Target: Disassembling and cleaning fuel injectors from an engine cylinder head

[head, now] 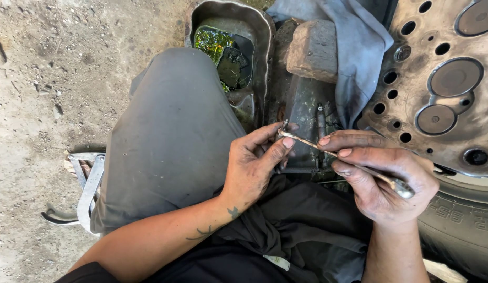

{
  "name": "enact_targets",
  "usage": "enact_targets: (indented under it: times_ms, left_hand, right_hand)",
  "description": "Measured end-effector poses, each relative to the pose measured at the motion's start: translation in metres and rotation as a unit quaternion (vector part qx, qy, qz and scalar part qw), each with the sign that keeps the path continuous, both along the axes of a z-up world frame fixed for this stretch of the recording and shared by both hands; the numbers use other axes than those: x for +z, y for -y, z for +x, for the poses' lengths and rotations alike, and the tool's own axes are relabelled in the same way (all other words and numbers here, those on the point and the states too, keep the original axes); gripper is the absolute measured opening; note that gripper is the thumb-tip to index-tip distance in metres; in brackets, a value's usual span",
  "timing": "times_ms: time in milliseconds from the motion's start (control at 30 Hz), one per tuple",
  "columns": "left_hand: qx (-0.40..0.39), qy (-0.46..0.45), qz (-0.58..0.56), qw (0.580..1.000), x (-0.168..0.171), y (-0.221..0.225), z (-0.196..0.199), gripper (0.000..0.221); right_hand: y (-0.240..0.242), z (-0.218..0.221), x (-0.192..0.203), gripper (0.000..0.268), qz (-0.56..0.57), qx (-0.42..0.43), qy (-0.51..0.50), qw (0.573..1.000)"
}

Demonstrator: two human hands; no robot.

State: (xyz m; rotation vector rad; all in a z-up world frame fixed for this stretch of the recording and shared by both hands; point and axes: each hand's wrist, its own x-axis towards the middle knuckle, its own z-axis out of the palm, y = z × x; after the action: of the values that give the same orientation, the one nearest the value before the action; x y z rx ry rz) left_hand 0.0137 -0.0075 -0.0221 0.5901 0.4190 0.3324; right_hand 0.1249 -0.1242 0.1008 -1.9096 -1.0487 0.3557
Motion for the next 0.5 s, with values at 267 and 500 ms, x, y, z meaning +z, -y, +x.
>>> enact_targets:
  times_ms: [267,500]
  left_hand:
    - [-0.026,0.007,0.01,1.0,0.007,-0.002,-0.005,0.03]
    - [-0.038,0.015,0.05,0.998,0.015,-0.003,-0.009,0.031]
  right_hand:
    - [0.011,0.011,-0.001,0.016,0.012,0.045,0.022,0.999]
    - [0.022,0.02,-0.018,0.023,0.188,-0.004,0.014,0.982]
